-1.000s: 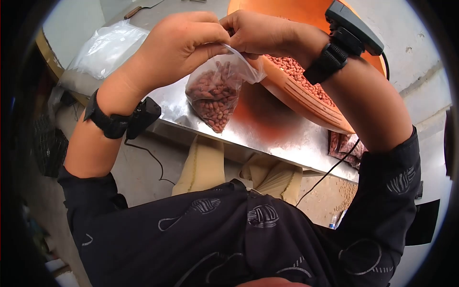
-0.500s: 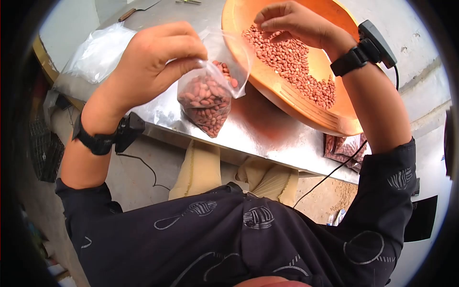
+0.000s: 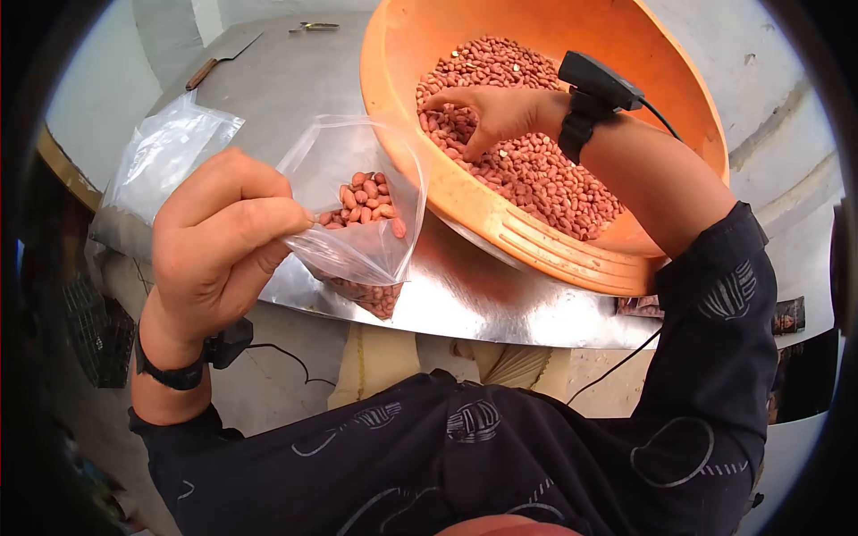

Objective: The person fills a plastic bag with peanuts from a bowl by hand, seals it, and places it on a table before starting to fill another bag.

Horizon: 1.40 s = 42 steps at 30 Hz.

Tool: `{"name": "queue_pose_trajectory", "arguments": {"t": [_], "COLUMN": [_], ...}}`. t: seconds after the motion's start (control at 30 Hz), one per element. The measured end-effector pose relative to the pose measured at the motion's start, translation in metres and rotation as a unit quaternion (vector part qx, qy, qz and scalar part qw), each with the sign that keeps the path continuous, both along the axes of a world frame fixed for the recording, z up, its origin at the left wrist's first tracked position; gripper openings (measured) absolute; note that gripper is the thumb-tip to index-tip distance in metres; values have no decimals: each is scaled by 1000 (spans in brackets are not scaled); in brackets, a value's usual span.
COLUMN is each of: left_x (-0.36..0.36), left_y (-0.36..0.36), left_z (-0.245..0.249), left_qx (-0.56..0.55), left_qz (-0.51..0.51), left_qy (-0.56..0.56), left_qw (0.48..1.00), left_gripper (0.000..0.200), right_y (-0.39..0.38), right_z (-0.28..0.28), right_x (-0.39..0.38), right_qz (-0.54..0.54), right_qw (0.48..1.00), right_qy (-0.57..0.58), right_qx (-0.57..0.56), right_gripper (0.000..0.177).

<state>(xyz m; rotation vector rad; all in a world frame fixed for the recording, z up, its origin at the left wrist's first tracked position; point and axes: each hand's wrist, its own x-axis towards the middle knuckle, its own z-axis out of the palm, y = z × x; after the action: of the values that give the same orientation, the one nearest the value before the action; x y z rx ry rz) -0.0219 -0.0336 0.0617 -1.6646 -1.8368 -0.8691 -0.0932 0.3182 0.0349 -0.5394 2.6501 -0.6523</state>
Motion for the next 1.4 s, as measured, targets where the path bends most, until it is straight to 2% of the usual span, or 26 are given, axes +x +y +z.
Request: {"name": "queue_pose_trajectory", "arguments": {"t": [0.03, 0.13, 0.17, 0.33, 0.4, 0.47, 0.5, 0.57, 0.63, 0.77, 0.87, 0.9, 1.0, 1.1, 1.13, 1.23, 1.3, 1.4], "left_x": [0, -2, -3, -3, -2, -2, -1, -1, -1, 0, 0, -1, -2, -4, -3, -1, -3, -5], "left_y": [0, 1, 1, 2, 1, 1, 1, 1, -1, -1, 1, 2, 4, 8, 9, 11, 11, 8], "left_z": [1, 1, 1, 0, -1, -2, -2, -2, -4, -6, -9, -9, -8, -7, -6, -4, -4, -6], "left_qx": [-1, -7, -7, -2, 0, 4, 7, 11, 4, 7, 18, 21, 25, 22, 23, 24, 54, 57], "left_qz": [1, 11, 16, 19, 20, 21, 19, 15, 10, -1, -8, -9, -6, -5, -6, -3, -15, 1], "left_qy": [-2, -3, -1, 3, 7, 10, 10, 11, -5, -6, -4, -3, 15, 26, 28, 24, 21, 12], "left_qw": [1000, 1000, 1000, 1000, 1000, 1000, 1000, 1000, 1000, 1000, 1000, 1000, 1000, 999, 999, 999, 998, 998], "left_gripper": [18, 18, 17, 17, 17, 17, 17, 16, 14, 12, 12, 12, 10, 9, 9, 7, 8, 8], "right_y": [-6, -6, -1, -15, -12, 4, 6, 6, 10, 16, -1, -6, -33, -73, -85, -129, -151, -160], "right_z": [-6, -20, -29, -25, -33, -55, -52, -34, -28, -8, 29, 41, 75, 87, 95, 93, 92, 64], "right_x": [3, 2, 3, 30, 36, 36, 41, 52, 58, 74, 86, 87, 89, 85, 86, 85, 95, 78], "right_qz": [22, -1, 28, -24, -17, 37, 44, -33, 14, -3, -49, -96, -93, -11, -28, 5, 36, 50], "right_qw": [999, 994, 994, 999, 996, 981, 980, 998, 998, 997, 997, 995, 989, 987, 985, 993, 999, 997], "right_qy": [7, -62, -17, 26, 89, 188, 191, 44, 48, 31, 37, -4, -15, 42, -10, -28, 21, 51], "right_qx": [-34, -91, -107, 13, 20, -7, 30, 25, 35, 67, 52, 6, -116, -154, -172, -117, -34, 0], "right_gripper": [76, 69, 61, 46, 36, 24, 23, 22, 18, 17, 15, 15, 17, 22, 21, 17, 19, 20]}}
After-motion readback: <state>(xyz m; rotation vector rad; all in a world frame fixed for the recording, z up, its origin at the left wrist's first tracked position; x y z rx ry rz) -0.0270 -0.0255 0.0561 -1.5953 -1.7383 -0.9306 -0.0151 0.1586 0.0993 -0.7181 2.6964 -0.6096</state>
